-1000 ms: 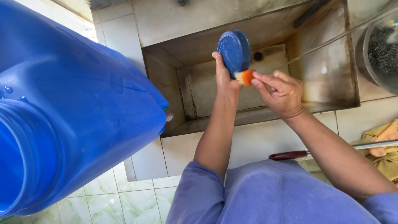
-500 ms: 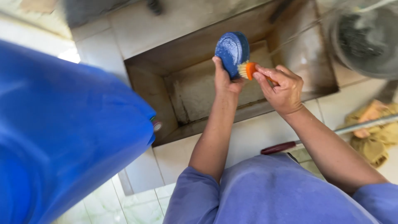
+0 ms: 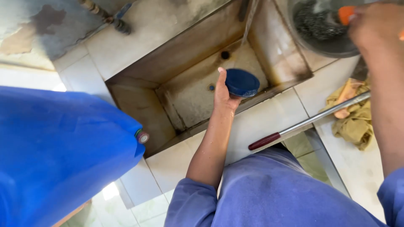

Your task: Clean water bottle lids and a blue water jug using brushes and soap.

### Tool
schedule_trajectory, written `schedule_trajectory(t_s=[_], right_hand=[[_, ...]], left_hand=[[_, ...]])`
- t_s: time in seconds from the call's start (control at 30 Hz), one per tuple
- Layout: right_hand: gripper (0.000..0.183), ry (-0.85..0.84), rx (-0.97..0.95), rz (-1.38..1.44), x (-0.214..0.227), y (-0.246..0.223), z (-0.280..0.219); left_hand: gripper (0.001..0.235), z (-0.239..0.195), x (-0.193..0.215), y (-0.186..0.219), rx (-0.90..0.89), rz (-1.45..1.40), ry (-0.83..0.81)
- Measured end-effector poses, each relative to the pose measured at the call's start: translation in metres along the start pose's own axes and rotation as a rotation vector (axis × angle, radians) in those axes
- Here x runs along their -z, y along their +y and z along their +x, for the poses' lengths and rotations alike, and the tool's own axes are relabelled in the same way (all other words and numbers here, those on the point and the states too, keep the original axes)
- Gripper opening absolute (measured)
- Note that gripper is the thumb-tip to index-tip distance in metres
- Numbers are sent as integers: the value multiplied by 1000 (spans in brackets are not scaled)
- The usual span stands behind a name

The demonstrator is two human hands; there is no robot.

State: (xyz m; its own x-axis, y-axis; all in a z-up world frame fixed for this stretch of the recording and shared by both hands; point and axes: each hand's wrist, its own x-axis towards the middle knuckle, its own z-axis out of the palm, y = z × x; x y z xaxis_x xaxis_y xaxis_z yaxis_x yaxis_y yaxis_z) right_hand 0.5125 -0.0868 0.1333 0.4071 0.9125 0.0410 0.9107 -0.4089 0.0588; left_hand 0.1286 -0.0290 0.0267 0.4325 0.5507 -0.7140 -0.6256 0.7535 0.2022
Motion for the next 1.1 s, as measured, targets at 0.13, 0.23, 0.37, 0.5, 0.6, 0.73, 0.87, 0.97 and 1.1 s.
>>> schedule_trajectory(t_s=[0.13,0.23,0.37,0.5,0.6,0.73,0.87,0.97,1.1], right_hand=[[28,448,265,1018,-29,-10,-31],[17,267,344,737,63,-121,-113],[19,158,491,751,71,-243,-143],[21,316,701,708,63,-265,-138],[17,301,716,574,44,-241,-128],[12,263,679,700,61,-264,-127],[13,281,863,580,68,-286,-99],[15,132,925,710,64,-274,-76],[10,164,1010,559,85,-282,-77]], left_hand=[[75,-11,11,24,-90,-151,167],[67,-7,29,40,-160,-225,268],[62,15,50,27,-251,-225,245],[54,1,55,45,-333,-345,164],[50,-16,60,73,-372,-351,221],[49,-14,57,54,-432,-133,220],[43,-33,43,65,-374,26,157],[39,-34,50,78,-286,153,154],[37,-34,44,88,-272,304,162]])
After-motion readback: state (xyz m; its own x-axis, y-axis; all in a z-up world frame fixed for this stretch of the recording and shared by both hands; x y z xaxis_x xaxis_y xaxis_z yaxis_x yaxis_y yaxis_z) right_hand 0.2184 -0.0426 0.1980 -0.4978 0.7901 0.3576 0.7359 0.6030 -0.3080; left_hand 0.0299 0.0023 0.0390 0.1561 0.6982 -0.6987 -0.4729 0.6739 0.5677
